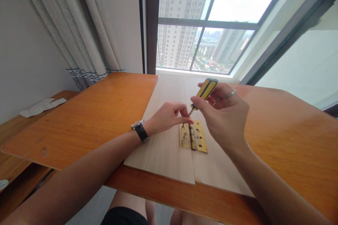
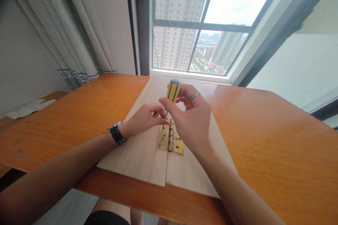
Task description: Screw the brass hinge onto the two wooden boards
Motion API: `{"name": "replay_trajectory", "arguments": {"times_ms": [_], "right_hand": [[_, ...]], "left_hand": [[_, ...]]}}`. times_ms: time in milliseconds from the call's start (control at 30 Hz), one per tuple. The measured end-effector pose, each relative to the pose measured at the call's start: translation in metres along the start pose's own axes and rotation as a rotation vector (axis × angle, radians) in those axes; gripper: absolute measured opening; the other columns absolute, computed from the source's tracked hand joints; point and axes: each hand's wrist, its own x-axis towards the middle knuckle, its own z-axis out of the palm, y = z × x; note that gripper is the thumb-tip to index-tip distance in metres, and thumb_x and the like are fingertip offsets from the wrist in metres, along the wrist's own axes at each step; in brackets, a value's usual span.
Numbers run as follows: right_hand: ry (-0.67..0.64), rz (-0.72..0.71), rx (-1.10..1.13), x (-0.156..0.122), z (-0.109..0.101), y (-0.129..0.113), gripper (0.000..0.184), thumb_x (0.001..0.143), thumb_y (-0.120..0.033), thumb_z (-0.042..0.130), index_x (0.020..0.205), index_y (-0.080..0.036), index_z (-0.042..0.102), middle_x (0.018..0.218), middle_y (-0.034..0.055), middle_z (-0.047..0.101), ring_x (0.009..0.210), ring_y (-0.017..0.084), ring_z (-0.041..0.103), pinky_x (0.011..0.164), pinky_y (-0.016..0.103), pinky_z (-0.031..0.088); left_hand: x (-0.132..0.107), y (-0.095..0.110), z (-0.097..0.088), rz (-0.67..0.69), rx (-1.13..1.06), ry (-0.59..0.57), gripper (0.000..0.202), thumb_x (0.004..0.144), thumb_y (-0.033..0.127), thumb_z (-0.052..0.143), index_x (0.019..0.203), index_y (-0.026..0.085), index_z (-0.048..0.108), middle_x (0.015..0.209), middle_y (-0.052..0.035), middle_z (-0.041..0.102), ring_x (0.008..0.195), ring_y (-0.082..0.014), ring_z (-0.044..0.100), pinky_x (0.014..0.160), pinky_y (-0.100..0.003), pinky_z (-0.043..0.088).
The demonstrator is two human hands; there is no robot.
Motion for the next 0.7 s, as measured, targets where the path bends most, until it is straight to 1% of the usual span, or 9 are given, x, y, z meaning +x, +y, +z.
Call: {"name": "replay_trajectory", "arguments": {"times_ms": [133,233,333,400,467,533,633,700], "right_hand": [[0.022,0.032,0.034,-0.0002,0.0008,-0.0040,0.023,0.073,-0.015,0.082,0.092,-0.025,0.075,0.087,-0.0009,0.075,0.079,0.017,0.070,0.076,0.037,0.062],[0.017,0.070,-0.007,0.0009,-0.0025,-0.0043,0.022,0.074,-0.016,0.082,0.093,-0.026,0.079,0.088,-0.0004,0.079,0.080,0.019,0.073,0.076,0.038,0.064],[-0.056,0.052,-0.018,0.0023,-0.0070,-0.0046,0.013,0.082,-0.018,0.076,0.093,-0.025,0.080,0.090,0.0006,0.080,0.084,0.021,0.076,0.079,0.040,0.065],[-0.135,0.045,0.038,0.0023,-0.0085,-0.0054,0.020,0.088,-0.021,0.072,0.106,-0.027,0.077,0.092,0.0003,0.081,0.087,0.022,0.077,0.079,0.041,0.065],[-0.211,0.060,0.101,0.0014,-0.0087,-0.0063,0.031,0.091,-0.024,0.069,0.121,-0.030,0.071,0.096,0.0001,0.081,0.089,0.022,0.077,0.076,0.041,0.066],[-0.262,0.076,0.126,0.0002,-0.0078,-0.0066,0.031,0.095,-0.027,0.066,0.125,-0.031,0.069,0.103,0.0009,0.081,0.090,0.022,0.078,0.074,0.040,0.066],[-0.269,0.080,0.128,-0.0007,-0.0061,-0.0054,0.026,0.097,-0.028,0.061,0.123,-0.030,0.068,0.110,0.0020,0.079,0.089,0.020,0.077,0.073,0.038,0.065],[-0.243,0.068,0.125,-0.0005,-0.0051,-0.0034,0.028,0.095,-0.025,0.063,0.122,-0.031,0.068,0.113,0.0019,0.076,0.091,0.019,0.075,0.078,0.037,0.064]], "left_hand": [[0.0003,-0.0018,0.0009,0.035,-0.004,-0.007,0.042,0.084,0.052,0.076,0.069,0.016,0.060,0.067,0.0037,0.057,0.060,-0.0095,0.041,0.060,-0.025,0.035],[-0.0001,-0.0018,0.0020,0.064,0.015,0.004,0.040,0.085,0.050,0.076,0.070,0.016,0.060,0.068,0.0032,0.058,0.061,-0.0098,0.042,0.061,-0.025,0.037],[-0.0007,-0.0014,0.0029,0.099,0.049,0.029,0.038,0.086,0.047,0.076,0.070,0.016,0.059,0.070,0.0025,0.059,0.062,-0.0097,0.044,0.063,-0.025,0.038],[-0.0009,-0.0019,0.0031,0.119,0.070,0.033,0.039,0.087,0.048,0.075,0.071,0.016,0.059,0.072,0.0018,0.060,0.062,-0.0097,0.045,0.063,-0.025,0.039],[-0.0008,-0.0033,0.0031,0.151,0.087,0.028,0.040,0.087,0.051,0.074,0.072,0.016,0.060,0.073,0.0009,0.061,0.062,-0.0097,0.045,0.063,-0.025,0.040],[-0.0005,-0.0048,0.0030,0.170,0.095,0.024,0.041,0.088,0.052,0.073,0.072,0.016,0.061,0.074,0.0002,0.063,0.062,-0.0097,0.045,0.063,-0.025,0.040],[-0.0005,-0.0059,0.0029,0.177,0.073,0.022,0.040,0.088,0.051,0.074,0.072,0.016,0.062,0.078,-0.0006,0.065,0.063,-0.0093,0.045,0.062,-0.024,0.040],[-0.0008,-0.0058,0.0030,0.180,0.065,0.018,0.041,0.088,0.051,0.073,0.071,0.015,0.062,0.078,-0.0007,0.065,0.063,-0.0093,0.046,0.061,-0.024,0.040]]}}
